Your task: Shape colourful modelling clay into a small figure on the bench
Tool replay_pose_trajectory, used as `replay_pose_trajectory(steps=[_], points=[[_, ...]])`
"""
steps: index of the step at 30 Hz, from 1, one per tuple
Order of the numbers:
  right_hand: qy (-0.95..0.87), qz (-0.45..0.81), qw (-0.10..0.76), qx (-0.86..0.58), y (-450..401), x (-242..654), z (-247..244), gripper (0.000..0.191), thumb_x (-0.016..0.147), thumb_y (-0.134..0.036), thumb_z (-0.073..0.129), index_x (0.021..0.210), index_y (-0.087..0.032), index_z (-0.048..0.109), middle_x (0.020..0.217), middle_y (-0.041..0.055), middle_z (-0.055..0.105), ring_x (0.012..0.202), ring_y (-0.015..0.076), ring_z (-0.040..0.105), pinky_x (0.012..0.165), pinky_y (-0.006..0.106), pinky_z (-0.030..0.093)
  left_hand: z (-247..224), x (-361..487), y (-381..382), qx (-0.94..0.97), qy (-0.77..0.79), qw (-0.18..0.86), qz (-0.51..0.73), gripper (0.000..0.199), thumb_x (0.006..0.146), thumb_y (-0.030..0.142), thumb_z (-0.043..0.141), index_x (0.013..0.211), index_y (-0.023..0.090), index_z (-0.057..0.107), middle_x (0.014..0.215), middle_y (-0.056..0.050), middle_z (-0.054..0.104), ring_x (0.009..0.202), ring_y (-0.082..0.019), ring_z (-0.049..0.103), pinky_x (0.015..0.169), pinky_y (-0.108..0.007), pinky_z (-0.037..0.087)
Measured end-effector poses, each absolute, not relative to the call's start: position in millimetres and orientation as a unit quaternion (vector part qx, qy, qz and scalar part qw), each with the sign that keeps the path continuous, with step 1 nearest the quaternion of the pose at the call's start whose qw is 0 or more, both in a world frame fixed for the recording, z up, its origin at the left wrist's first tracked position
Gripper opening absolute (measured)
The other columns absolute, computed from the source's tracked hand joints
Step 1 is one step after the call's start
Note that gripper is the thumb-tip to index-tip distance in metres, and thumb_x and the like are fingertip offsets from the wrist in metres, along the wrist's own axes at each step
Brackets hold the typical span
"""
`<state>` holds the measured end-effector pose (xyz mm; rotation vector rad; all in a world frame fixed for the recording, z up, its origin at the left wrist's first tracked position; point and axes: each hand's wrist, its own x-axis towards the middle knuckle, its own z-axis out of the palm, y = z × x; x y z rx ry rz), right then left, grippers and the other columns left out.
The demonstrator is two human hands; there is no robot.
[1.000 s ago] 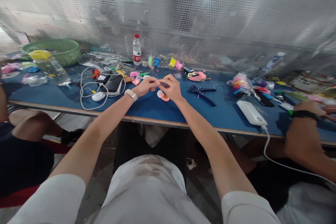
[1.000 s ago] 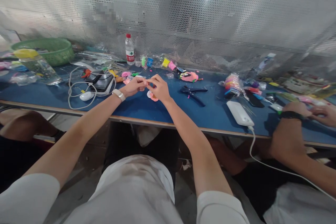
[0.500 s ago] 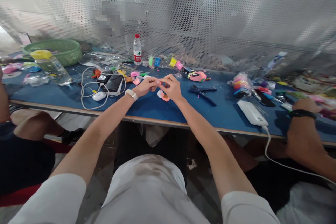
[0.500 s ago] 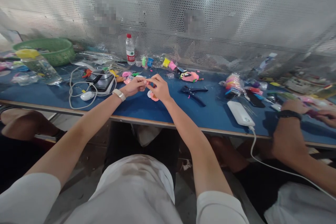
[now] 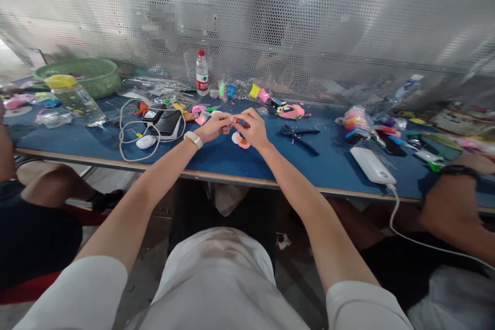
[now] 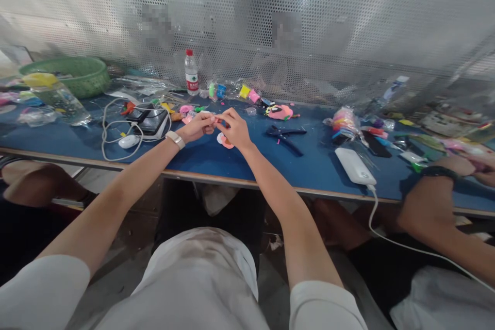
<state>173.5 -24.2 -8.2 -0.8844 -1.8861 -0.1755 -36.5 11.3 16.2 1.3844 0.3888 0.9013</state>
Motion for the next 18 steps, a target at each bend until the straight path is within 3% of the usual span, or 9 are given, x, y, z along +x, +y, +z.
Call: replay_pose_trajectory(steps=[6, 12, 18], points=[[-0.793, -0.084, 0.485, -0.359, -24.3, 174.0, -8.7, 0.032, 0.118, -0.052, 0.066, 0.125, -0.029, 0.088, 0.116, 0.0073, 0.072, 0.086, 0.0195, 0.066, 0.085, 0.036, 0.062, 13.4, -35.5, 13.5, 0.625, 0.179, 0.652, 0.390, 0.070, 0.058, 0.066, 0.116, 0.079, 0.013, 0.075, 0.062, 0.007, 0.048, 0.054, -0.003, 0.037, 0.053, -0.020, 0.031], [-0.787, -0.078, 0.503, -0.348, -23.1, 173.6, -9.1, 0.034, 0.117, -0.056, 0.068, 0.121, -0.027, 0.086, 0.115, 0.0081, 0.071, 0.088, 0.0206, 0.067, 0.088, 0.038, 0.063, 15.4, -38.1, 11.5, 0.625, 0.165, 0.668, 0.368, 0.069, 0.068, 0.071, 0.111, 0.081, 0.013, 0.075, 0.065, 0.007, 0.047, 0.055, -0.004, 0.040, 0.053, -0.020, 0.031], [-0.799, -0.075, 0.492, -0.337, -23.3, 173.5, -9.1, 0.034, 0.118, -0.055, 0.066, 0.123, -0.027, 0.085, 0.115, 0.0077, 0.073, 0.090, 0.0212, 0.068, 0.088, 0.037, 0.062, 14.2, -37.2, 13.9, 0.623, 0.174, 0.658, 0.384, 0.072, 0.060, 0.068, 0.115, 0.075, 0.015, 0.069, 0.062, 0.008, 0.045, 0.054, -0.002, 0.035, 0.053, -0.019, 0.029]])
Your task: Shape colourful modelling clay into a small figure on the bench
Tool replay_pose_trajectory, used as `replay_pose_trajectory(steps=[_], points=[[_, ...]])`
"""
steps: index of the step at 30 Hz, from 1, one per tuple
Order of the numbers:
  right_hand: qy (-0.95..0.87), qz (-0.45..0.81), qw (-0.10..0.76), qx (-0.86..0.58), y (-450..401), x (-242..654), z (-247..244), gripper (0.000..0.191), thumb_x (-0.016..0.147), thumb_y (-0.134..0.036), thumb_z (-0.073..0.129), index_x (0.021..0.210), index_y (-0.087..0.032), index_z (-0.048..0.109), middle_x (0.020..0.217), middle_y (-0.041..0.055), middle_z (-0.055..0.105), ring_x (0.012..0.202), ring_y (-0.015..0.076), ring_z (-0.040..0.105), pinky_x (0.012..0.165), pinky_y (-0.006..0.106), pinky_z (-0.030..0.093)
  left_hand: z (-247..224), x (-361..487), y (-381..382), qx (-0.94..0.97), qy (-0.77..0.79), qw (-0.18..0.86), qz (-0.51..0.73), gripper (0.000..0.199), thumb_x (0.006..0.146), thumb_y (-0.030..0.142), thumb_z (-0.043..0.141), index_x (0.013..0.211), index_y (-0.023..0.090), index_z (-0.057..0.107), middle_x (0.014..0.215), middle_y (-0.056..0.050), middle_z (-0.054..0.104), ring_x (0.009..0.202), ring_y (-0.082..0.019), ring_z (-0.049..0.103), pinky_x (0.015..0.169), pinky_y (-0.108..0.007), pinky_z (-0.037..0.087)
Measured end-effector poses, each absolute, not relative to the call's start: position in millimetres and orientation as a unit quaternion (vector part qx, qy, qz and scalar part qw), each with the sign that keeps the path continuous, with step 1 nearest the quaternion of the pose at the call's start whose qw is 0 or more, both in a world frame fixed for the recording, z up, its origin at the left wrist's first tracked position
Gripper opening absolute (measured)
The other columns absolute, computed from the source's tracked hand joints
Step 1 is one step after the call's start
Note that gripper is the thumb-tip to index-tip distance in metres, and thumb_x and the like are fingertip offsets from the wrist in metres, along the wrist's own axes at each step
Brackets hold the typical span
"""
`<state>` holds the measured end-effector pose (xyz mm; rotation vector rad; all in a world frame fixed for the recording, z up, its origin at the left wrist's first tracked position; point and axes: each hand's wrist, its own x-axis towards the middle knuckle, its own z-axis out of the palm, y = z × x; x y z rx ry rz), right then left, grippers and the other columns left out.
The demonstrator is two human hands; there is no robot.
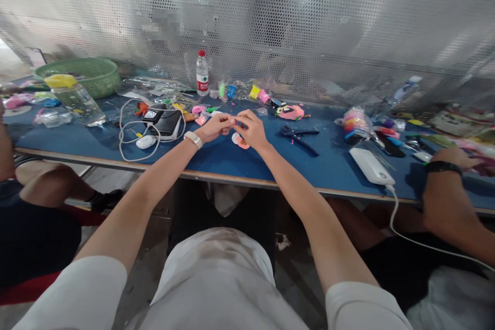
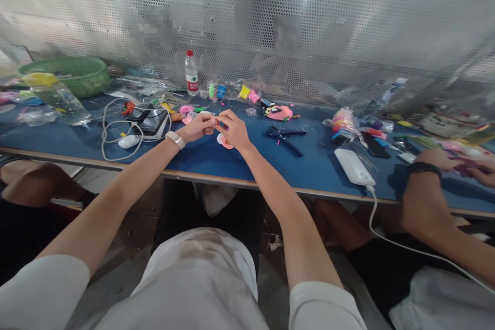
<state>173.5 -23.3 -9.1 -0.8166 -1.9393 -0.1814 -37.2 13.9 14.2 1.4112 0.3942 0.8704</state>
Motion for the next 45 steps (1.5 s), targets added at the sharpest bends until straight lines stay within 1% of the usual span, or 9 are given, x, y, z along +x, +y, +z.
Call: replay_pose_trajectory(steps=[5, 10, 16, 21, 28, 31, 35, 40, 45], points=[[-0.795, -0.062, 0.495, -0.345, -23.4, 173.2, -8.5, 0.037, 0.119, -0.058, 0.062, 0.120, -0.027, 0.083, 0.115, 0.0075, 0.071, 0.085, 0.0202, 0.066, 0.086, 0.038, 0.063, 13.7, -35.9, 13.0, 0.630, 0.177, 0.649, 0.388, 0.075, 0.060, 0.073, 0.113, 0.072, 0.015, 0.067, 0.063, 0.008, 0.046, 0.054, -0.002, 0.036, 0.053, -0.019, 0.029], [-0.806, -0.057, 0.475, -0.349, -24.6, 173.1, -7.7, 0.037, 0.119, -0.057, 0.063, 0.120, -0.026, 0.082, 0.118, 0.0083, 0.071, 0.082, 0.0190, 0.064, 0.087, 0.038, 0.062, 13.3, -36.0, 13.0, 0.629, 0.180, 0.647, 0.391, 0.074, 0.060, 0.070, 0.114, 0.073, 0.015, 0.066, 0.062, 0.008, 0.046, 0.054, -0.003, 0.036, 0.053, -0.019, 0.029], [-0.803, -0.059, 0.470, -0.362, -24.1, 172.5, -7.4, 0.043, 0.120, -0.062, 0.059, 0.116, -0.025, 0.081, 0.116, 0.0084, 0.071, 0.094, 0.0214, 0.068, 0.089, 0.036, 0.061, 13.6, -36.4, 12.9, 0.633, 0.191, 0.644, 0.384, 0.073, 0.064, 0.072, 0.112, 0.072, 0.016, 0.065, 0.062, 0.007, 0.045, 0.056, -0.004, 0.038, 0.053, -0.020, 0.030], [-0.808, -0.061, 0.452, -0.374, -27.1, 172.6, -5.1, 0.041, 0.120, -0.058, 0.059, 0.115, -0.025, 0.083, 0.119, 0.0092, 0.072, 0.091, 0.0208, 0.068, 0.090, 0.036, 0.062, 15.3, -36.6, 10.6, 0.635, 0.183, 0.645, 0.384, 0.072, 0.063, 0.070, 0.113, 0.071, 0.015, 0.067, 0.062, 0.007, 0.044, 0.056, -0.005, 0.038, 0.053, -0.020, 0.030], [-0.788, -0.074, 0.454, -0.410, -29.6, 170.1, -3.8, 0.036, 0.120, -0.050, 0.059, 0.120, -0.026, 0.086, 0.118, 0.0088, 0.075, 0.089, 0.0209, 0.069, 0.085, 0.035, 0.062, 14.7, -34.9, 10.3, 0.632, 0.215, 0.628, 0.400, 0.063, 0.069, 0.061, 0.113, 0.076, 0.015, 0.071, 0.064, 0.006, 0.048, 0.056, -0.006, 0.043, 0.052, -0.020, 0.031], [-0.779, -0.082, 0.462, -0.416, -29.1, 169.6, -4.2, 0.039, 0.120, -0.054, 0.060, 0.121, -0.027, 0.088, 0.117, 0.0082, 0.077, 0.087, 0.0201, 0.070, 0.084, 0.034, 0.063, 15.8, -35.3, 9.1, 0.636, 0.208, 0.623, 0.406, 0.060, 0.073, 0.061, 0.111, 0.077, 0.015, 0.071, 0.065, 0.005, 0.050, 0.056, -0.006, 0.044, 0.052, -0.020, 0.032], [-0.780, -0.078, 0.471, -0.405, -28.7, 170.6, -4.4, 0.043, 0.121, -0.057, 0.058, 0.124, -0.026, 0.088, 0.119, 0.0089, 0.079, 0.095, 0.0215, 0.075, 0.090, 0.035, 0.065, 16.3, -35.5, 7.7, 0.631, 0.189, 0.638, 0.399, 0.059, 0.078, 0.064, 0.107, 0.084, 0.015, 0.075, 0.067, 0.004, 0.051, 0.056, -0.007, 0.045, 0.052, -0.021, 0.033], [-0.776, -0.090, 0.467, -0.414, -27.5, 171.7, -6.1, 0.040, 0.122, -0.052, 0.059, 0.126, -0.027, 0.089, 0.120, 0.0089, 0.080, 0.096, 0.0212, 0.076, 0.087, 0.034, 0.063, 14.0, -33.9, 9.2, 0.636, 0.203, 0.620, 0.412, 0.064, 0.073, 0.067, 0.109, 0.080, 0.015, 0.073, 0.066, 0.005, 0.051, 0.056, -0.006, 0.044, 0.052, -0.020, 0.033], [-0.775, -0.093, 0.469, -0.414, -25.6, 171.7, -6.8, 0.041, 0.121, -0.055, 0.060, 0.129, -0.027, 0.090, 0.121, 0.0086, 0.081, 0.092, 0.0205, 0.075, 0.086, 0.034, 0.064, 14.1, -33.8, 10.3, 0.633, 0.207, 0.612, 0.427, 0.057, 0.074, 0.062, 0.109, 0.083, 0.015, 0.077, 0.067, 0.004, 0.055, 0.057, -0.007, 0.049, 0.053, -0.020, 0.037]])
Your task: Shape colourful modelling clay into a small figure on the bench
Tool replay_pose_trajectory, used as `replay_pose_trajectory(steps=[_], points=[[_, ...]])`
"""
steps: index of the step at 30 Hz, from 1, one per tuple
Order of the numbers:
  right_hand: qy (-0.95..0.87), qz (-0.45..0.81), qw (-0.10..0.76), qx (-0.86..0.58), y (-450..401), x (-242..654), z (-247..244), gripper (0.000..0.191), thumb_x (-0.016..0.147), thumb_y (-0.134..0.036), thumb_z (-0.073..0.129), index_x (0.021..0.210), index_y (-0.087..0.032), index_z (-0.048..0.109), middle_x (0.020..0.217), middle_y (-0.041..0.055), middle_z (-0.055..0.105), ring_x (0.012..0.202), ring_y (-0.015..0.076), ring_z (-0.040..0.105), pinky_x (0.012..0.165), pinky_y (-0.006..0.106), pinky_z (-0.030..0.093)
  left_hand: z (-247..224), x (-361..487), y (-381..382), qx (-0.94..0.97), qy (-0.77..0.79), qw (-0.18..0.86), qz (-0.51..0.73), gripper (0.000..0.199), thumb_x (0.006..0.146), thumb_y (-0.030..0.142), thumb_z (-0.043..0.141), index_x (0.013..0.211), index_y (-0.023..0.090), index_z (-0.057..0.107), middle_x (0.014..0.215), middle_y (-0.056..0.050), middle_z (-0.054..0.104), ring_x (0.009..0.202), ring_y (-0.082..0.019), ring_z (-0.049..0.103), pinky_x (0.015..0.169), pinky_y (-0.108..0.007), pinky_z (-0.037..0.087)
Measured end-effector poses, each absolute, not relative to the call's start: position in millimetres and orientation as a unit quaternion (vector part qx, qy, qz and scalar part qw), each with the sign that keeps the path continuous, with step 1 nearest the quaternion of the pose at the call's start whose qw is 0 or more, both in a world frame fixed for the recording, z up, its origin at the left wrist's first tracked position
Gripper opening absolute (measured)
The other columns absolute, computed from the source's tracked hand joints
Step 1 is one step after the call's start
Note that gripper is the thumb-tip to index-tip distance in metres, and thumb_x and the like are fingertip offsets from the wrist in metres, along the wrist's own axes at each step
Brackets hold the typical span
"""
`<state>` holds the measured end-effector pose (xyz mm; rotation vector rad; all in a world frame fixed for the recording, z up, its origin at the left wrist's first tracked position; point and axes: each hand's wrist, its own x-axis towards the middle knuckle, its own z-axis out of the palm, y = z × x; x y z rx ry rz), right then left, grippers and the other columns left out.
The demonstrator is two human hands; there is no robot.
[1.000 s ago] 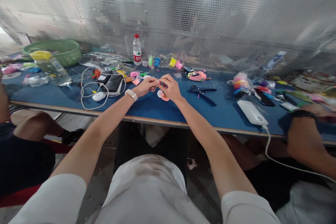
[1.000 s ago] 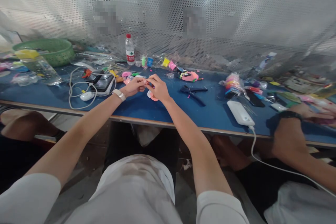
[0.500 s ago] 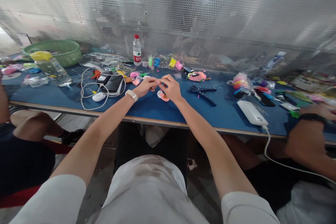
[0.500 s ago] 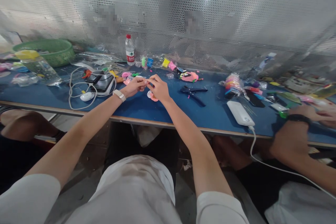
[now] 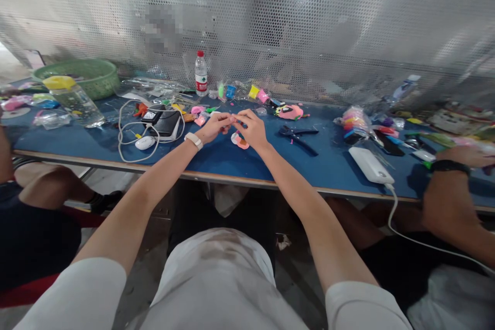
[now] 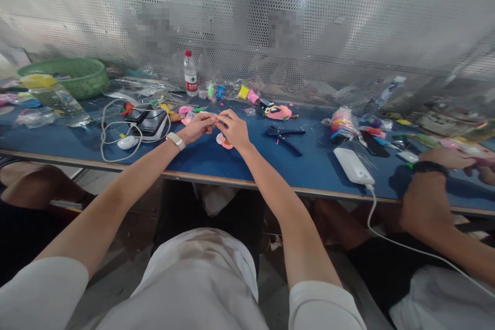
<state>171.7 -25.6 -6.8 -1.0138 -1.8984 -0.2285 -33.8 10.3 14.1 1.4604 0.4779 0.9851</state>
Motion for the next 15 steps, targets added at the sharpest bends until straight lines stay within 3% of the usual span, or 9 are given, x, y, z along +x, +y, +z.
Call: replay_pose_trajectory(steps=[5, 12, 15], points=[[-0.779, -0.086, 0.462, -0.415, -27.3, 172.0, -5.0, 0.040, 0.122, -0.053, 0.060, 0.135, -0.028, 0.088, 0.123, 0.0089, 0.081, 0.100, 0.0215, 0.077, 0.089, 0.033, 0.065, 14.4, -34.5, 10.5, 0.629, 0.211, 0.613, 0.429, 0.054, 0.078, 0.060, 0.106, 0.079, 0.015, 0.076, 0.069, 0.000, 0.061, 0.058, -0.008, 0.052, 0.052, -0.021, 0.039], [-0.790, -0.090, 0.437, -0.421, -27.6, 172.4, -4.9, 0.033, 0.121, -0.040, 0.061, 0.141, -0.030, 0.086, 0.131, 0.0084, 0.079, 0.104, 0.0217, 0.078, 0.090, 0.034, 0.065, 12.5, -35.4, 12.6, 0.644, 0.205, 0.607, 0.418, 0.062, 0.071, 0.066, 0.110, 0.080, 0.014, 0.077, 0.068, 0.002, 0.059, 0.058, -0.008, 0.054, 0.052, -0.021, 0.038], [-0.790, -0.089, 0.436, -0.422, -28.0, 172.5, -3.7, 0.032, 0.120, -0.042, 0.063, 0.140, -0.029, 0.086, 0.130, 0.0093, 0.078, 0.104, 0.0222, 0.078, 0.091, 0.034, 0.065, 13.7, -34.9, 11.0, 0.637, 0.203, 0.618, 0.414, 0.058, 0.076, 0.063, 0.108, 0.081, 0.014, 0.077, 0.069, 0.001, 0.061, 0.058, -0.008, 0.055, 0.052, -0.021, 0.039]])
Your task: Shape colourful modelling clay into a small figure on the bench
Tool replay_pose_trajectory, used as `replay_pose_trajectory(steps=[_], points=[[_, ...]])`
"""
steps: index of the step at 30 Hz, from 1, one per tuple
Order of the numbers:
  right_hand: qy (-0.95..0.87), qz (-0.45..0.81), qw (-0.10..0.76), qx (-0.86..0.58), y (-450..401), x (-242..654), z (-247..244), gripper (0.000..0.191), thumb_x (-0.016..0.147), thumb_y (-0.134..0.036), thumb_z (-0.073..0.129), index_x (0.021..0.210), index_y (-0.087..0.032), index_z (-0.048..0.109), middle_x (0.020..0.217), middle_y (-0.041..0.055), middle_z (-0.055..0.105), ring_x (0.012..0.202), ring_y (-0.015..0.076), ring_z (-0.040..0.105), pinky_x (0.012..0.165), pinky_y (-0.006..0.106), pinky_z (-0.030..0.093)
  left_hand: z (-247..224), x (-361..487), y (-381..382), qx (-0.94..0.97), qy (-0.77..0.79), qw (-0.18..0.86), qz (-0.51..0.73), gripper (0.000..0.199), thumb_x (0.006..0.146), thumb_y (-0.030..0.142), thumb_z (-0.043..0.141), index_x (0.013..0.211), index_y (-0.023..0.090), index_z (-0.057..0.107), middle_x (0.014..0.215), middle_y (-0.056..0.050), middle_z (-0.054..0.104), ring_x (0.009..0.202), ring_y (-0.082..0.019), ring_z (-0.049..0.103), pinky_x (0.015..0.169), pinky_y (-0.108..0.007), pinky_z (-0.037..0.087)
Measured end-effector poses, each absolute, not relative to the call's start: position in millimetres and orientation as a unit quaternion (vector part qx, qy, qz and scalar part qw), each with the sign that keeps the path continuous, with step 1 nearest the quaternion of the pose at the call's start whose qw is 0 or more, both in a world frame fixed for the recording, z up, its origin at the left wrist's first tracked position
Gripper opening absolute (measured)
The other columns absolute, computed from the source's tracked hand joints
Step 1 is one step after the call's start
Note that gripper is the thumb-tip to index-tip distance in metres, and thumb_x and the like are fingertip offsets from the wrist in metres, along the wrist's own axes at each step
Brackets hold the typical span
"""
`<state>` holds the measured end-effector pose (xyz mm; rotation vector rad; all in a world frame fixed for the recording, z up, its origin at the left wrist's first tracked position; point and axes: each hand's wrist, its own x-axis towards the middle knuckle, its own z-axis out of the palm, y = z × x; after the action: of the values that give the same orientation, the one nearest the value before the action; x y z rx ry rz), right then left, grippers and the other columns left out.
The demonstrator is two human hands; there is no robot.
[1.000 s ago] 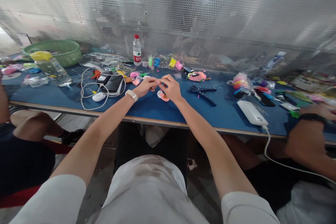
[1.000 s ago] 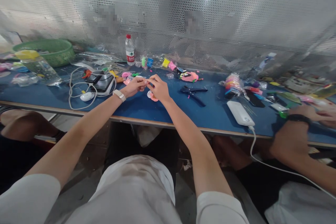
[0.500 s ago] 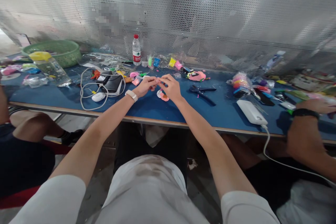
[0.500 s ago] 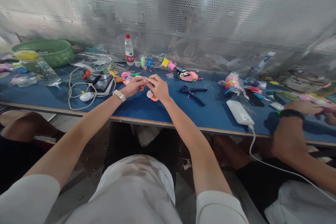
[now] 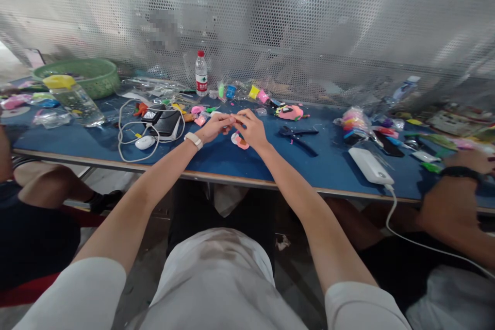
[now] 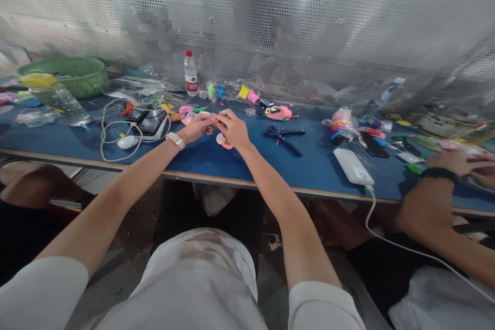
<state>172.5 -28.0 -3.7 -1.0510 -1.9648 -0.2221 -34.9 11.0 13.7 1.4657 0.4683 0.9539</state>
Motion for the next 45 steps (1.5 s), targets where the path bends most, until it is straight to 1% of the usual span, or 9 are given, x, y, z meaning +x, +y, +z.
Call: replay_pose_trajectory(steps=[4, 7, 13, 18, 24, 26, 32, 41, 45], points=[[-0.784, -0.079, 0.444, -0.425, -30, 172, -1, 0.033, 0.119, -0.048, 0.064, 0.133, -0.028, 0.086, 0.127, 0.0097, 0.078, 0.100, 0.0226, 0.077, 0.090, 0.035, 0.066, 17, -33, 6, 0.617, 0.207, 0.634, 0.417, 0.052, 0.088, 0.056, 0.102, 0.080, 0.014, 0.074, 0.072, 0.000, 0.062, 0.058, -0.007, 0.054, 0.052, -0.021, 0.040], [-0.781, -0.076, 0.453, -0.423, -30, 171, -1, 0.033, 0.120, -0.048, 0.062, 0.129, -0.027, 0.086, 0.125, 0.0096, 0.078, 0.098, 0.0222, 0.076, 0.089, 0.035, 0.065, 18, -33, 5, 0.615, 0.209, 0.637, 0.415, 0.052, 0.092, 0.056, 0.100, 0.080, 0.013, 0.073, 0.071, 0.000, 0.061, 0.059, -0.008, 0.055, 0.052, -0.020, 0.040], [-0.780, -0.090, 0.450, -0.425, -29, 172, -3, 0.034, 0.121, -0.046, 0.060, 0.125, -0.027, 0.087, 0.123, 0.0090, 0.079, 0.092, 0.0209, 0.075, 0.084, 0.034, 0.063, 15, -34, 9, 0.643, 0.210, 0.615, 0.405, 0.055, 0.082, 0.061, 0.106, 0.086, 0.014, 0.079, 0.068, 0.002, 0.058, 0.058, -0.008, 0.054, 0.052, -0.020, 0.041], [-0.787, -0.089, 0.448, -0.415, -28, 173, -3, 0.034, 0.120, -0.050, 0.062, 0.129, -0.027, 0.086, 0.126, 0.0092, 0.079, 0.095, 0.0214, 0.076, 0.088, 0.035, 0.065, 12, -34, 12, 0.640, 0.214, 0.611, 0.415, 0.054, 0.081, 0.062, 0.106, 0.084, 0.015, 0.079, 0.069, 0.001, 0.059, 0.058, -0.008, 0.054, 0.052, -0.020, 0.041], [-0.784, -0.096, 0.447, -0.419, -27, 172, -4, 0.044, 0.123, -0.057, 0.054, 0.124, -0.028, 0.087, 0.122, 0.0088, 0.078, 0.086, 0.0196, 0.073, 0.082, 0.035, 0.063, 12, -34, 13, 0.655, 0.216, 0.579, 0.434, 0.070, 0.064, 0.075, 0.109, 0.081, 0.015, 0.079, 0.067, 0.002, 0.059, 0.056, -0.006, 0.051, 0.053, -0.020, 0.039], [-0.782, -0.098, 0.450, -0.419, -27, 172, -4, 0.046, 0.122, -0.059, 0.054, 0.124, -0.027, 0.087, 0.122, 0.0088, 0.078, 0.086, 0.0195, 0.073, 0.081, 0.034, 0.063, 13, -35, 13, 0.657, 0.215, 0.579, 0.432, 0.070, 0.064, 0.076, 0.109, 0.080, 0.015, 0.078, 0.067, 0.003, 0.058, 0.056, -0.006, 0.050, 0.053, -0.020, 0.039], [-0.781, -0.104, 0.453, -0.417, -27, 177, -4, 0.045, 0.122, -0.059, 0.056, 0.123, -0.027, 0.087, 0.121, 0.0087, 0.078, 0.087, 0.0195, 0.073, 0.081, 0.034, 0.063, 11, -34, 14, 0.663, 0.215, 0.584, 0.416, 0.066, 0.077, 0.073, 0.104, 0.086, 0.014, 0.077, 0.067, 0.003, 0.056, 0.058, -0.008, 0.050, 0.052, -0.021, 0.038], [-0.784, -0.107, 0.452, -0.412, -23, 181, -6, 0.030, 0.119, -0.048, 0.064, 0.124, -0.028, 0.086, 0.121, 0.0077, 0.077, 0.088, 0.0199, 0.073, 0.088, 0.036, 0.065, 6, -34, 19, 0.679, 0.195, 0.581, 0.405, 0.064, 0.080, 0.073, 0.102, 0.082, 0.015, 0.075, 0.065, 0.003, 0.053, 0.058, -0.008, 0.047, 0.053, -0.022, 0.036], [-0.786, -0.116, 0.442, -0.416, -25, 179, -5, 0.028, 0.119, -0.044, 0.065, 0.121, -0.026, 0.086, 0.119, 0.0073, 0.077, 0.084, 0.0182, 0.072, 0.083, 0.033, 0.062, 6, -33, 19, 0.682, 0.201, 0.568, 0.415, 0.065, 0.079, 0.072, 0.104, 0.085, 0.015, 0.075, 0.065, 0.003, 0.055, 0.057, -0.007, 0.047, 0.052, -0.022, 0.037]])
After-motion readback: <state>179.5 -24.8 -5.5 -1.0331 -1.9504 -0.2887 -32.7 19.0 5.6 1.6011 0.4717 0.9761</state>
